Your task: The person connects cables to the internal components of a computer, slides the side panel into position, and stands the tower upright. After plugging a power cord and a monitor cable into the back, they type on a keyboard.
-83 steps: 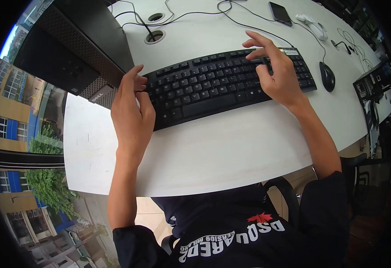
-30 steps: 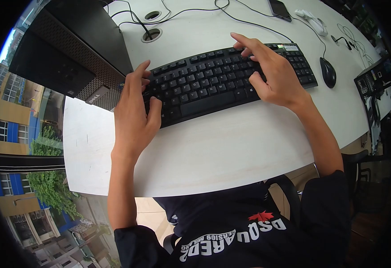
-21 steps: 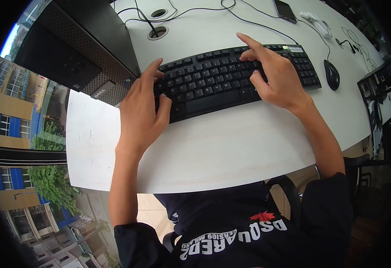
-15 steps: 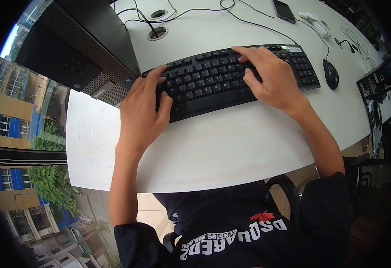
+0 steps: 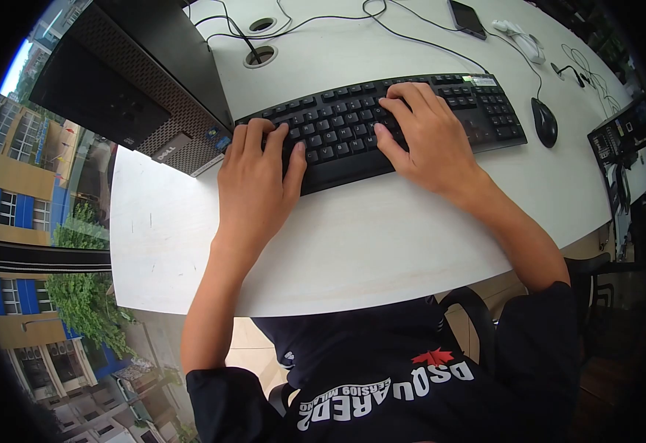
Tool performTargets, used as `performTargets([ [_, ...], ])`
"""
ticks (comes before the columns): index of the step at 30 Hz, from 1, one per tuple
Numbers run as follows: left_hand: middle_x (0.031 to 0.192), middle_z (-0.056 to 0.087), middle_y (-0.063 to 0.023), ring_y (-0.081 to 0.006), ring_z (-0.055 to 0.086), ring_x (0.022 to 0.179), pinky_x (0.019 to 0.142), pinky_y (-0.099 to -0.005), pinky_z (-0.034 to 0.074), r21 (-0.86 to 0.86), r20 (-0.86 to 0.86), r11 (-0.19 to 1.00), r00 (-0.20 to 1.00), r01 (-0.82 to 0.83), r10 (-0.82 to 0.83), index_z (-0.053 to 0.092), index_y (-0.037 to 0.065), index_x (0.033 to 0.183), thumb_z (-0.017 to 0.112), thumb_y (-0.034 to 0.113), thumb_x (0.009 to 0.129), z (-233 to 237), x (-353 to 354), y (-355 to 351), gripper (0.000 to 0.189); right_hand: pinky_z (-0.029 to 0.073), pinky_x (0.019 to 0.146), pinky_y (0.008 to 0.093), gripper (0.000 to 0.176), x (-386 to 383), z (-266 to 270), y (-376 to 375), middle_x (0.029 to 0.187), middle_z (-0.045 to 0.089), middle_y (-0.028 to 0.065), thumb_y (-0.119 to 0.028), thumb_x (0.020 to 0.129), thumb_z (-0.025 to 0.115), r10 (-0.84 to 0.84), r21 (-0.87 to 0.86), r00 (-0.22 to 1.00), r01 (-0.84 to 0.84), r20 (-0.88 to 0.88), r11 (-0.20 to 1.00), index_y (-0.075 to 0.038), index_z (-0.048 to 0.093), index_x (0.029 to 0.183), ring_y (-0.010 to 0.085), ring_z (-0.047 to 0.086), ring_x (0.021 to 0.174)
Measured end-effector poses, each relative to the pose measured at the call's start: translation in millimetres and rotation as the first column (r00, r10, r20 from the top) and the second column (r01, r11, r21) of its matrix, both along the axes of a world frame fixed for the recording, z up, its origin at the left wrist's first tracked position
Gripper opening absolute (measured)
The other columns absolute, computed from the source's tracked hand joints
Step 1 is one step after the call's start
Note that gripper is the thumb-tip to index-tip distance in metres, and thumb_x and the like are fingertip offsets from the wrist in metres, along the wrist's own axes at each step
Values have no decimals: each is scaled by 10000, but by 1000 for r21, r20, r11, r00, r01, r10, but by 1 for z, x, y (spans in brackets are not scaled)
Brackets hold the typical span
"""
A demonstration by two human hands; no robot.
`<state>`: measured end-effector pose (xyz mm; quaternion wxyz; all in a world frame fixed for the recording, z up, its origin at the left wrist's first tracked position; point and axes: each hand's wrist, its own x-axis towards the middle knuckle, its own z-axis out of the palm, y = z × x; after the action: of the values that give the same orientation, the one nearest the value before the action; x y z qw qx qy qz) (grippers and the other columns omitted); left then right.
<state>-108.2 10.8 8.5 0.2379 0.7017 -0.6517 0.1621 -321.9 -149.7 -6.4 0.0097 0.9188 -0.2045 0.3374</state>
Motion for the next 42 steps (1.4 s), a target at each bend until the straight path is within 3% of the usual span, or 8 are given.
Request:
performTargets([
  [4, 1155, 637, -146, -309, 638, 1088, 913, -412, 545, -29, -31, 1000, 999, 7, -8, 714, -50, 1170, 678, 172, 1009, -4, 1, 0, 277, 488, 1008, 433, 389, 0, 0, 1, 1229, 626, 163, -247, 938, 692, 1, 72, 1000, 0, -21, 997, 55, 677, 1182, 321, 596, 1158],
  [10, 1217, 649, -164, -336, 622, 1138, 1027, -445, 474, -63, -107, 997, 993, 45, -51, 646, -15, 1286, 674, 131, 992, -6, 3, -3, 329, 446, 1109, 475, 543, 6, 6, 6, 1321, 601, 180, -236, 949, 687, 110, -2, 992, -110, 53, 994, 33, 568, 1406, 362, 584, 1212],
  [16, 1221, 684, -161, -339, 617, 1176, 1064, -446, 441, -76, -156, 988, 977, 133, -144, 627, 25, 1330, 688, 107, 967, -2, -5, -6, 377, 383, 1177, 513, 595, 9, 2, 8, 1285, 628, 183, -241, 956, 679, 129, -7, 992, -129, 13, 992, 15, 521, 1469, 350, 584, 1216],
  [22, 1197, 687, -140, -312, 612, 1154, 1103, -448, 391, -51, -112, 992, 986, 117, -122, 629, 36, 1346, 685, 128, 973, -4, -2, -8, 389, 355, 1200, 519, 545, 10, 0, 7, 1260, 641, 186, -276, 972, 671, 100, 39, 995, -99, -5, 994, 18, 569, 1420, 331, 592, 1200],
  [28, 1070, 642, -100, -288, 546, 1094, 1104, -466, 355, -49, 73, 996, 995, 72, -68, 713, 12, 1263, 665, 252, 1004, -4, -14, -17, 356, 336, 1200, 565, 443, 16, -2, 11, 1144, 629, 147, -331, 977, 670, 86, -23, 996, -87, -38, 996, 36, 692, 1223, 314, 576, 1162],
  [31, 1047, 625, -102, -294, 533, 1102, 1105, -470, 353, -45, 138, 998, 989, 52, -46, 735, 10, 1234, 665, 282, 1006, -4, -19, -19, 362, 326, 1201, 579, 446, 19, -3, 11, 1119, 615, 139, -351, 975, 672, 71, -28, 997, -72, -34, 997, 33, 708, 1199, 315, 564, 1163],
  [37, 1044, 591, -127, -311, 516, 1076, 1079, -472, 360, -74, 132, 996, 991, 48, -38, 746, 19, 1225, 643, 297, 1020, -8, -25, -22, 361, 294, 1198, 641, 433, 20, -11, 17, 1234, 579, 160, -355, 990, 644, 51, -85, 998, -53, -23, 995, -46, 709, 1286, 330, 518, 1235],
  [42, 1105, 581, -146, -329, 517, 1104, 1075, -475, 362, 6, 165, 1000, 986, 14, -15, 671, 52, 1365, 623, 268, 1029, -6, -29, -25, 402, 277, 1207, 647, 461, 17, -15, 15, 1312, 569, 170, -371, 1001, 621, 56, -22, 997, -57, -52, 998, -54, 688, 1328, 341, 488, 1304],
])
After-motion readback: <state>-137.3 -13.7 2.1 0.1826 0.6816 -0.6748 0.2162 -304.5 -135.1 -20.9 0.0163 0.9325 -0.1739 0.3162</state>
